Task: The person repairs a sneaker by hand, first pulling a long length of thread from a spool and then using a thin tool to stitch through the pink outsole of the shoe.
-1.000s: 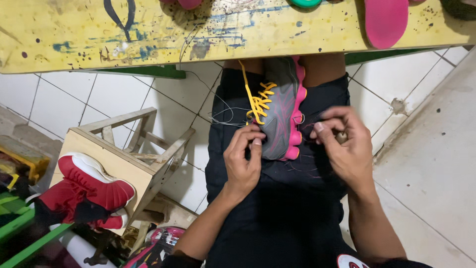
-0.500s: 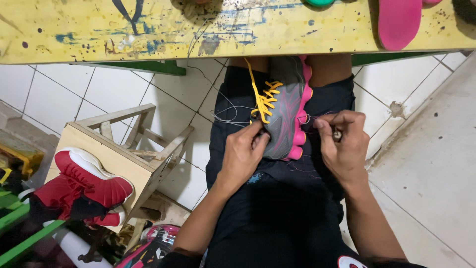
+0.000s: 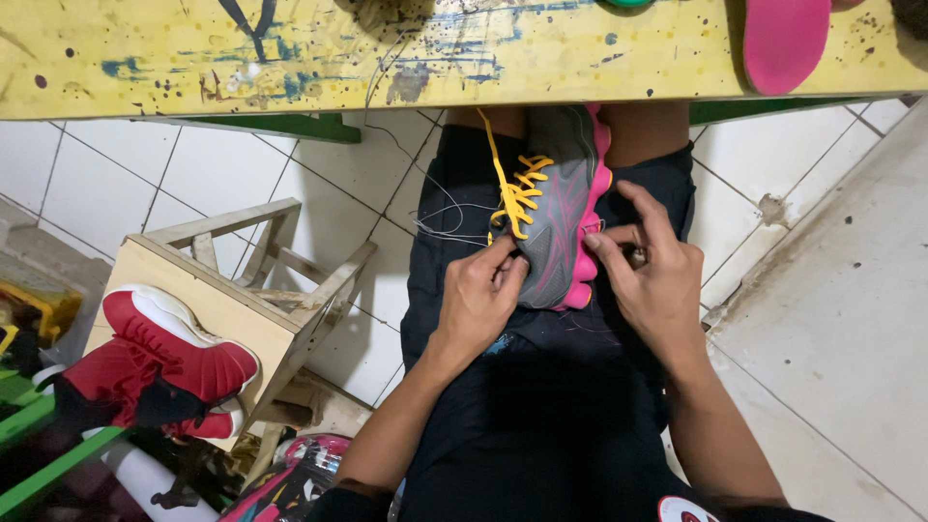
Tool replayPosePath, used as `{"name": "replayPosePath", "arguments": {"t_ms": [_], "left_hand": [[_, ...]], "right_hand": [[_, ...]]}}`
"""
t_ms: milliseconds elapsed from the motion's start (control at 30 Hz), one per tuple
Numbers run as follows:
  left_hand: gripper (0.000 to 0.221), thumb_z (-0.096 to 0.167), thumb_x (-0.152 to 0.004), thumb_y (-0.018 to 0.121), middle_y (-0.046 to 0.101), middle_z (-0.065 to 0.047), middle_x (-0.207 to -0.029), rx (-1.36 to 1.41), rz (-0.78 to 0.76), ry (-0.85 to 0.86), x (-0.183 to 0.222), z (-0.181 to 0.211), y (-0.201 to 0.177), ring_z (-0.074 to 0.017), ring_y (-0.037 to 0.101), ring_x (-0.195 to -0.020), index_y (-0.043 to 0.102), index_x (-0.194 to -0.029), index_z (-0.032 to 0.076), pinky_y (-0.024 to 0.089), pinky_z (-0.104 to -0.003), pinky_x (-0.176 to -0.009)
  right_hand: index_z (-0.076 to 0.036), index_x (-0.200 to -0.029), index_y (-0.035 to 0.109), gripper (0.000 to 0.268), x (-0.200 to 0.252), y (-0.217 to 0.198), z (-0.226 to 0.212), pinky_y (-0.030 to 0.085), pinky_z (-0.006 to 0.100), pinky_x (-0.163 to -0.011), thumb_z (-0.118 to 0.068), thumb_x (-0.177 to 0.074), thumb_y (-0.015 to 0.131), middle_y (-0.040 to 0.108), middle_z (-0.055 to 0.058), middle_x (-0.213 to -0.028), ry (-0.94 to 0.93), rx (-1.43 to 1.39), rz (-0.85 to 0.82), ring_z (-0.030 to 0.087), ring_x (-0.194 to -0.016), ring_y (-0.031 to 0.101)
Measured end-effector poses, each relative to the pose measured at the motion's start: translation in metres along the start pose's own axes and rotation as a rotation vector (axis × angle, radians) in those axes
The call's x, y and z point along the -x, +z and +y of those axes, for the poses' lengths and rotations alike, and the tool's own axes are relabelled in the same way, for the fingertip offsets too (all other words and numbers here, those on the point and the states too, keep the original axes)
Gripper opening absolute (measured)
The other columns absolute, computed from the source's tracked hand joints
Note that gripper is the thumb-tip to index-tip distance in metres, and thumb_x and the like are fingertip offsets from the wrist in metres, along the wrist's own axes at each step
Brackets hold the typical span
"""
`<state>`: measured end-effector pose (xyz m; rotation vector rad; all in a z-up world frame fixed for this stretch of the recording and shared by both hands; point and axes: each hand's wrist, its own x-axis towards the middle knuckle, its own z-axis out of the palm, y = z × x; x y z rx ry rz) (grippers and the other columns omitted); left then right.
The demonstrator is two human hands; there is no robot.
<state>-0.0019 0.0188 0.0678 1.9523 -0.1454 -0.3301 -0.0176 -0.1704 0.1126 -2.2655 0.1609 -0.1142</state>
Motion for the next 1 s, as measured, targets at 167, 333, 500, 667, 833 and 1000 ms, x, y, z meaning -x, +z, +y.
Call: {"name": "replayPosePath", "arguments": {"t_ms": [167, 333, 500, 667, 833, 1000], "left_hand": [[0.007, 0.007, -0.085, 0.063, 0.060, -0.011, -0.056, -0.044, 0.003, 0.005, 0.001, 0.005, -0.003, -0.0285, 0.063, -0.051, 0.068, -0.090, 0.004, 0.047, -0.034, -0.047], [0.006, 0.004, -0.085, 0.060, 0.055, -0.012, -0.050, -0.058, 0.045, 0.041, 0.003, 0.005, 0.002, -0.0322, 0.061, -0.050, 0.065, -0.082, 0.004, 0.046, -0.035, -0.046], [0.012, 0.003, -0.081, 0.056, 0.047, -0.007, -0.045, -0.088, 0.052, 0.053, 0.003, 0.005, -0.001, -0.0281, 0.057, -0.045, 0.059, -0.071, 0.008, 0.043, -0.031, -0.044], [0.012, 0.005, -0.081, 0.056, 0.048, -0.008, -0.041, -0.106, 0.036, 0.045, 0.005, -0.002, 0.000, -0.0291, 0.058, -0.044, 0.068, -0.082, 0.008, 0.044, -0.033, -0.044], [0.017, 0.004, -0.085, 0.057, 0.052, -0.011, -0.044, -0.047, 0.043, 0.031, 0.009, 0.010, -0.007, -0.0286, 0.060, -0.045, 0.071, -0.094, 0.007, 0.045, -0.034, -0.044], [0.020, 0.006, -0.086, 0.060, 0.057, -0.012, -0.049, 0.001, 0.052, 0.010, 0.013, 0.016, -0.012, -0.0249, 0.061, -0.047, 0.072, -0.101, 0.008, 0.047, -0.033, -0.046]], "right_hand": [[-0.008, -0.122, 0.064, 0.032, -0.004, 0.002, 0.010, 0.048, 0.026, -0.061, -0.011, -0.091, 0.073, 0.071, 0.003, -0.074, 0.062, -0.036, 0.011, 0.019, -0.062, 0.066], [-0.009, -0.118, 0.068, 0.028, -0.006, 0.001, 0.010, 0.049, 0.026, -0.060, -0.014, -0.091, 0.077, 0.071, 0.002, -0.073, 0.040, -0.024, 0.059, 0.018, -0.062, 0.066], [-0.008, -0.115, 0.068, 0.030, -0.006, 0.003, 0.014, 0.050, 0.027, -0.061, -0.015, -0.088, 0.081, 0.071, 0.003, -0.073, -0.048, 0.032, 0.062, 0.019, -0.063, 0.067], [-0.009, -0.104, 0.066, 0.028, 0.001, 0.008, 0.023, 0.051, 0.026, -0.060, -0.017, -0.085, 0.084, 0.071, 0.001, -0.073, -0.092, 0.084, 0.072, 0.017, -0.063, 0.067], [-0.009, -0.094, 0.062, 0.028, 0.005, 0.004, 0.015, 0.051, 0.027, -0.060, -0.020, -0.083, 0.086, 0.071, 0.001, -0.072, -0.071, 0.067, 0.048, 0.018, -0.063, 0.068], [-0.007, -0.102, 0.063, 0.022, 0.002, 0.000, 0.002, 0.053, 0.031, -0.067, -0.011, -0.088, 0.080, 0.073, 0.004, -0.083, -0.098, 0.078, 0.034, 0.021, -0.073, 0.071]]}}
